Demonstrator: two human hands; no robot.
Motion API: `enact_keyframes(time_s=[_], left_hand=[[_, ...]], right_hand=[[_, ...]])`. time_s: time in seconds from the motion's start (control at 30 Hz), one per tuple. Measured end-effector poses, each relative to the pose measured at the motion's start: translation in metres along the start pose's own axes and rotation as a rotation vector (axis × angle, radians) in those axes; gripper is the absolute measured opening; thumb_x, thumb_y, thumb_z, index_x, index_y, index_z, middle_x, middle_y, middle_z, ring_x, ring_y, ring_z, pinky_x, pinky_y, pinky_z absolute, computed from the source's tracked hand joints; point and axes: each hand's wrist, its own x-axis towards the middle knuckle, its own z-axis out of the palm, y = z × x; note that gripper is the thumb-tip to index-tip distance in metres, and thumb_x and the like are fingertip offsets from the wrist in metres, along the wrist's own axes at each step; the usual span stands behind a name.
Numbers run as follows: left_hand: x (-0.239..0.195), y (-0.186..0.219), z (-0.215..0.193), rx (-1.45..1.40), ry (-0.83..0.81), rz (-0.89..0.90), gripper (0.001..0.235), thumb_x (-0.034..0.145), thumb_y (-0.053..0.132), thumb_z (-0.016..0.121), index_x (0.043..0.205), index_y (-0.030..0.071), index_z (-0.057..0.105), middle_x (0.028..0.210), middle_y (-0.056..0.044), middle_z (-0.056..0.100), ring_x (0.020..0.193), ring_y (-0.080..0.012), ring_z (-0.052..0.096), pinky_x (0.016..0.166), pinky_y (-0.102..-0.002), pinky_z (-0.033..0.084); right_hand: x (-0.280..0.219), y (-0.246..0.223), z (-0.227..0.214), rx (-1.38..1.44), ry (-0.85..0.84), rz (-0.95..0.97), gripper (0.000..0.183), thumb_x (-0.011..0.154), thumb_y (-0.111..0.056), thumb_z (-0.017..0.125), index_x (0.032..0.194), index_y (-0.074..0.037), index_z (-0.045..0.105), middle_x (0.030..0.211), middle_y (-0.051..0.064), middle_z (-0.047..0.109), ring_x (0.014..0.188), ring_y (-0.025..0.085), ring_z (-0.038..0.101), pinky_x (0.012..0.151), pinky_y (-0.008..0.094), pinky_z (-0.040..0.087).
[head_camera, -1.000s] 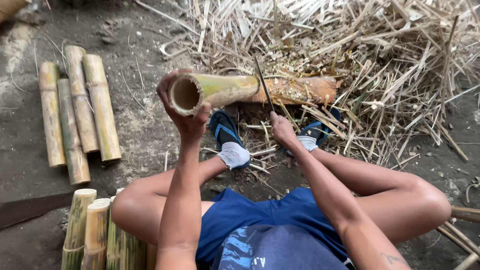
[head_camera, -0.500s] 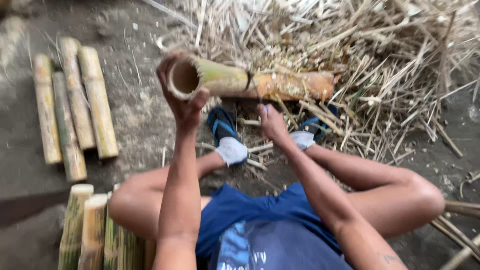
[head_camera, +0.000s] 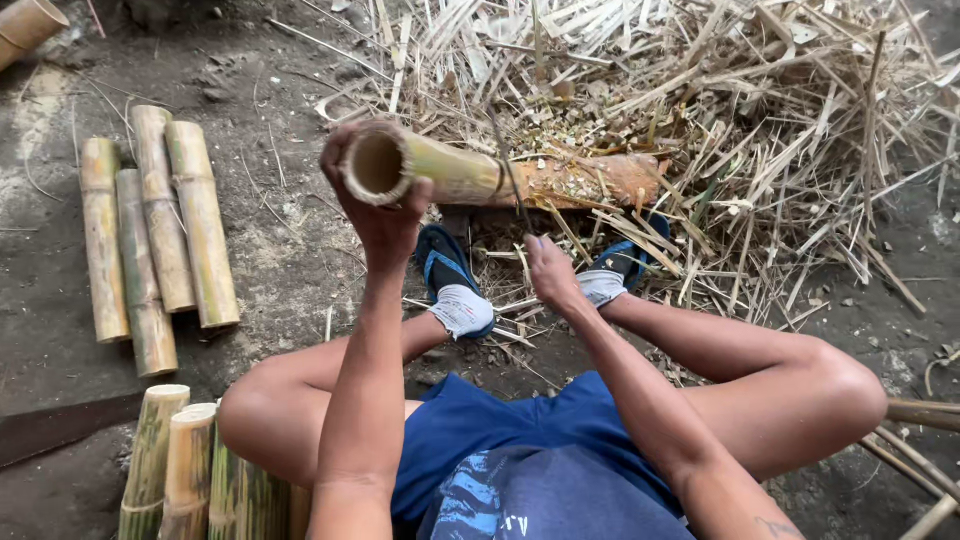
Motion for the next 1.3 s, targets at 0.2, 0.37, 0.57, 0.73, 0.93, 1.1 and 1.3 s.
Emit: enact_keyframes(time_s=[0.2,0.37,0.57,0.73,0.93,1.1,1.3], left_hand=[[-0.008,-0.005,0.008,-0.016,-0.034,0.043,0.085,0.093,0.044,0.083,0.15,0.013,0.029,0.136,-0.013,0.054,0.128,-0.0258,0.062,0.113,-0.039,0.058],[0.004,-0.009,-0.011,0.226,0.053,0.037,0.077,0.087,0.046,0.08,0.144,0.014,0.038,0.136,-0.011,0.044,0.126,-0.0264,0.058,0.107,-0.038,0.055],[-0.006,-0.014,-0.017,0.114,0.089,0.005,0.091,0.09,0.057,0.081,0.151,0.013,0.03,0.137,-0.009,0.043,0.128,-0.0251,0.06,0.111,-0.041,0.059],[-0.002,-0.002,-0.018,0.001,0.013,0.005,0.089,0.089,0.05,0.085,0.15,0.014,0.031,0.135,-0.01,0.047,0.126,-0.025,0.058,0.11,-0.04,0.056],[0.011,0.004,0.006,-0.179,-0.207,0.038,0.086,0.089,0.042,0.087,0.148,0.015,0.03,0.133,-0.015,0.059,0.124,-0.0257,0.063,0.107,-0.041,0.056],[0.009,0.005,0.003,-0.216,-0.241,0.024,0.084,0.089,0.042,0.086,0.149,0.017,0.033,0.132,-0.014,0.059,0.125,-0.026,0.064,0.108,-0.041,0.059],[0.014,-0.008,-0.003,0.11,0.03,0.014,0.087,0.088,0.05,0.084,0.15,0.014,0.034,0.133,-0.012,0.047,0.123,-0.0264,0.062,0.101,-0.039,0.062]], right_hand=[[-0.021,-0.082,-0.016,0.136,-0.101,-0.165,0.057,0.102,-0.056,0.033,0.106,-0.003,0.053,0.073,0.021,0.058,0.068,0.039,0.063,0.062,0.049,0.048],[0.023,-0.069,-0.01,-0.006,0.028,-0.162,0.046,0.114,-0.045,0.038,0.1,-0.006,0.059,0.08,0.02,0.064,0.074,0.042,0.063,0.065,0.052,0.047],[0.013,-0.043,0.015,0.039,-0.133,-0.268,0.038,0.107,-0.04,0.048,0.108,-0.003,0.056,0.083,0.028,0.065,0.086,0.05,0.063,0.07,0.054,0.049],[0.039,0.015,0.019,-0.139,-0.061,0.276,0.057,0.109,-0.053,0.044,0.101,-0.002,0.067,0.1,0.029,0.069,0.099,0.049,0.065,0.086,0.055,0.048],[0.037,0.008,-0.01,0.006,-0.082,0.091,0.06,0.106,-0.054,0.039,0.092,0.0,0.06,0.083,0.026,0.065,0.08,0.046,0.062,0.078,0.053,0.049],[-0.006,-0.038,-0.005,0.091,-0.037,-0.124,0.053,0.105,-0.055,0.038,0.102,-0.003,0.052,0.077,0.027,0.061,0.078,0.05,0.061,0.068,0.054,0.046],[0.021,-0.062,-0.013,0.008,0.021,-0.002,0.048,0.107,-0.052,0.044,0.099,-0.005,0.053,0.083,0.028,0.063,0.084,0.054,0.058,0.071,0.057,0.045]])
